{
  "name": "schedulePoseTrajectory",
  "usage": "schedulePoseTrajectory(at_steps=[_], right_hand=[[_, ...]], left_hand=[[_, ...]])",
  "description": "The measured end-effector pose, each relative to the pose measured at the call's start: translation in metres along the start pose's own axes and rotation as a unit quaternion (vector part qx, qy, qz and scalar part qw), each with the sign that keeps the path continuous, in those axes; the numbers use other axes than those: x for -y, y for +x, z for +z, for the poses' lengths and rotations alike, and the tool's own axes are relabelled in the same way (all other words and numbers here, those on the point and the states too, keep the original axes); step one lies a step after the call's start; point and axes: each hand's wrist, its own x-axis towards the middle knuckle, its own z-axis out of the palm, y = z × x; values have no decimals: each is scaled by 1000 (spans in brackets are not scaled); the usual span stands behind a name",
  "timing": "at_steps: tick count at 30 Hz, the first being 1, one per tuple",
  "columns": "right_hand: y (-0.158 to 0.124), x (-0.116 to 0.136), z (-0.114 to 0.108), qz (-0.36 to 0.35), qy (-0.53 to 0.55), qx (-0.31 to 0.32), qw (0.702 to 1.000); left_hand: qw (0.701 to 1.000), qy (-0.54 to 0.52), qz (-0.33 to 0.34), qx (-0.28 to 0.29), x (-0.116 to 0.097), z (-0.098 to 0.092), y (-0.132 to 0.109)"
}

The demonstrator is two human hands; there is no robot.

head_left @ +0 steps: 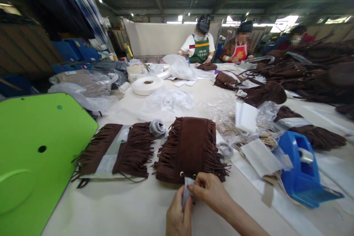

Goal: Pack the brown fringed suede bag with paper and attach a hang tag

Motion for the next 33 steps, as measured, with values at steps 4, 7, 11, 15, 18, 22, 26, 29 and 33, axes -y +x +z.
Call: schedulePoseTrajectory(at_steps=[4, 7, 11, 15, 18, 22, 26, 29, 33], right_hand=[[-4, -7, -4, 13, 93, 52, 994], [-9, -11, -4, 17, 157, 33, 987], [-13, -18, 4, -21, 259, 18, 965], [-17, -26, 17, -50, 276, 7, 960], [-19, -29, 30, -65, 302, -11, 951], [-17, -31, 48, -57, 404, -30, 913], [-18, -35, 54, -41, 430, -35, 901], [-25, -39, 49, -23, 352, -77, 933], [-29, -38, 47, 34, 358, -11, 933]], left_hand=[[963, -153, -208, 78, -29, -4, 5], [936, -228, -259, 72, -42, -6, 7], [913, -289, -275, 87, -44, -8, 9], [881, -336, -306, 136, -35, -12, 13], [863, -364, -322, 140, -29, -12, 15], [851, -385, -331, 136, -26, -10, 17], [853, -373, -331, 155, -25, -11, 15], [882, -332, -307, 131, -29, -11, 11], [904, -292, -284, 129, -32, -8, 7]])
